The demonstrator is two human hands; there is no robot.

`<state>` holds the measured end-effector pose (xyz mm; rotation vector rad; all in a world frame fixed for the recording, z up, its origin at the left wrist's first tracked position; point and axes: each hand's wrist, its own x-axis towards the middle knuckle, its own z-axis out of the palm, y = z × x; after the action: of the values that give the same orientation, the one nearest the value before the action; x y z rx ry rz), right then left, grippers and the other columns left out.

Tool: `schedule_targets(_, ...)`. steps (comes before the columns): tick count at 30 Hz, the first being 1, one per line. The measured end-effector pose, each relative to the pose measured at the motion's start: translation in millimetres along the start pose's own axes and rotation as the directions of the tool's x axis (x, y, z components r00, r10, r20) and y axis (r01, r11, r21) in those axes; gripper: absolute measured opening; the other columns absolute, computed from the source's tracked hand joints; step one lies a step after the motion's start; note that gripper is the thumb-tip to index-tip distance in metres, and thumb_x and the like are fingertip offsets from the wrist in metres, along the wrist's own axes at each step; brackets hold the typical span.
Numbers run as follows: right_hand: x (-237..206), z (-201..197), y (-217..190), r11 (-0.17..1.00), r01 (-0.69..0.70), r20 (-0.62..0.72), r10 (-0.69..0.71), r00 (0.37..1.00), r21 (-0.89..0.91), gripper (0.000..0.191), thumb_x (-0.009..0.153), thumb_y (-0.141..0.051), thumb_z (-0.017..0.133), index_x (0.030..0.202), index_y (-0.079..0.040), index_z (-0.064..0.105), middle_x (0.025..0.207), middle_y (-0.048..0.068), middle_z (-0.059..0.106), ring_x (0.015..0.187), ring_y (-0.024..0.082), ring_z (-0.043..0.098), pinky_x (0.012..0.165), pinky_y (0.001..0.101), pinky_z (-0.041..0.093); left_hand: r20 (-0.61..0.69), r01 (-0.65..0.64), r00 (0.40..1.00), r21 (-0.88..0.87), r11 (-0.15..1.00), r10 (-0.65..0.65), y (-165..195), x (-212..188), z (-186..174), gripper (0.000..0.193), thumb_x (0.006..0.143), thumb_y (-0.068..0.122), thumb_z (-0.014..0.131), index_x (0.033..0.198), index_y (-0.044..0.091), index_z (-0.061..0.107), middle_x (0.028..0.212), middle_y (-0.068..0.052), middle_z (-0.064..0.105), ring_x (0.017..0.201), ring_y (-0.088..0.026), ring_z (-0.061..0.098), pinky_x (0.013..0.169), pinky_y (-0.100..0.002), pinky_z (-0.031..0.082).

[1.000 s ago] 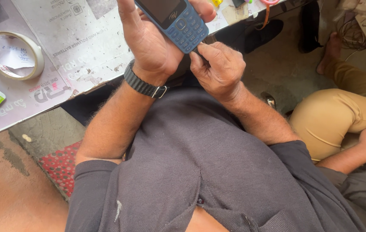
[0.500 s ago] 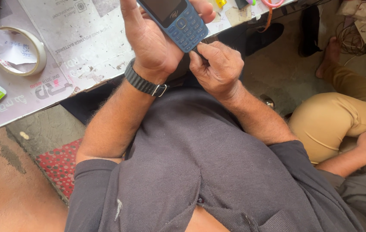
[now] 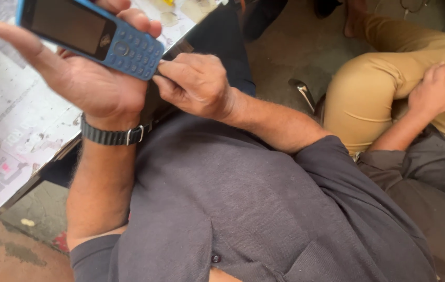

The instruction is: The person disassembles a blue feature phone using a screwdriver, removes the battery, and then reassembles the device. They connect a charging cable to the phone and press buttons to test its functionality.

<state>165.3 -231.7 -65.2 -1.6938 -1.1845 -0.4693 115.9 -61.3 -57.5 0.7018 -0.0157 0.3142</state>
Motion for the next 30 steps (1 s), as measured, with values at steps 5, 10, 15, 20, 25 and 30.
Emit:
schedule_targets(5,4,-4,3,0.997,0.059,-0.013,-0.060,0.998,-0.039,0.021,0.089,0.004,0.079,0.103,0.002,0.063,0.075,0.009,0.063,0.060,0.022,0.063,0.052,0.0355,0.050,-0.118,0.015,0.993,-0.113,0.993,-0.028,-12,1,5,0.083,0.099,0.077,0.040,0.106,-0.003,0.062,0.093,-0.023,0.069,0.086,-0.037,0.067,0.083,-0.048,0.053)
schedule_targets(10,0,-9,6,0.999,-0.011,0.016,0.010,1.000,0.037,0.021,0.091,0.005,0.081,0.102,0.001,0.064,0.071,0.009,0.060,0.058,0.020,0.059,0.052,0.0343,0.048,-0.145,-0.020,0.989,-0.277,0.961,-0.021,-28,6,7,0.076,0.100,0.071,0.041,0.104,-0.002,0.063,0.093,-0.020,0.068,0.085,-0.038,0.069,0.086,-0.054,0.057)
schedule_targets(15,-5,-8,8,0.996,-0.040,0.039,0.037,0.999,0.081,0.020,0.094,0.003,0.082,0.105,0.001,0.064,0.069,0.006,0.059,0.057,0.015,0.057,0.051,0.0306,0.045,-0.078,-0.009,0.997,-0.242,0.970,-0.010,-32,1,0,0.077,0.098,0.073,0.040,0.112,0.001,0.064,0.099,-0.018,0.068,0.094,-0.034,0.069,0.087,-0.049,0.055)
schedule_targets(20,-6,-7,8,0.998,-0.029,0.040,0.026,0.999,0.062,0.020,0.095,0.002,0.081,0.105,0.001,0.064,0.068,0.005,0.058,0.057,0.014,0.056,0.049,0.0290,0.045,-0.087,-0.009,0.996,-0.285,0.959,-0.017,-34,1,-5,0.075,0.098,0.071,0.040,0.115,0.002,0.063,0.099,-0.017,0.068,0.094,-0.033,0.070,0.091,-0.051,0.059)
schedule_targets(25,-6,-7,10,0.997,-0.022,0.039,0.019,0.999,0.068,0.019,0.095,0.001,0.081,0.103,0.000,0.064,0.068,0.004,0.057,0.057,0.013,0.057,0.049,0.0285,0.046,-0.072,-0.009,0.997,-0.255,0.967,-0.010,-36,0,-7,0.076,0.097,0.073,0.040,0.115,0.003,0.064,0.100,-0.017,0.068,0.095,-0.033,0.071,0.091,-0.051,0.060)
schedule_targets(30,-6,-5,11,0.998,-0.023,0.029,0.021,0.999,0.065,0.018,0.093,0.002,0.081,0.101,0.000,0.064,0.067,0.004,0.057,0.056,0.013,0.057,0.048,0.0279,0.045,-0.091,0.004,0.995,-0.297,0.955,-0.033,-38,1,-8,0.074,0.097,0.072,0.040,0.113,0.003,0.063,0.099,-0.017,0.068,0.094,-0.033,0.071,0.090,-0.051,0.060)
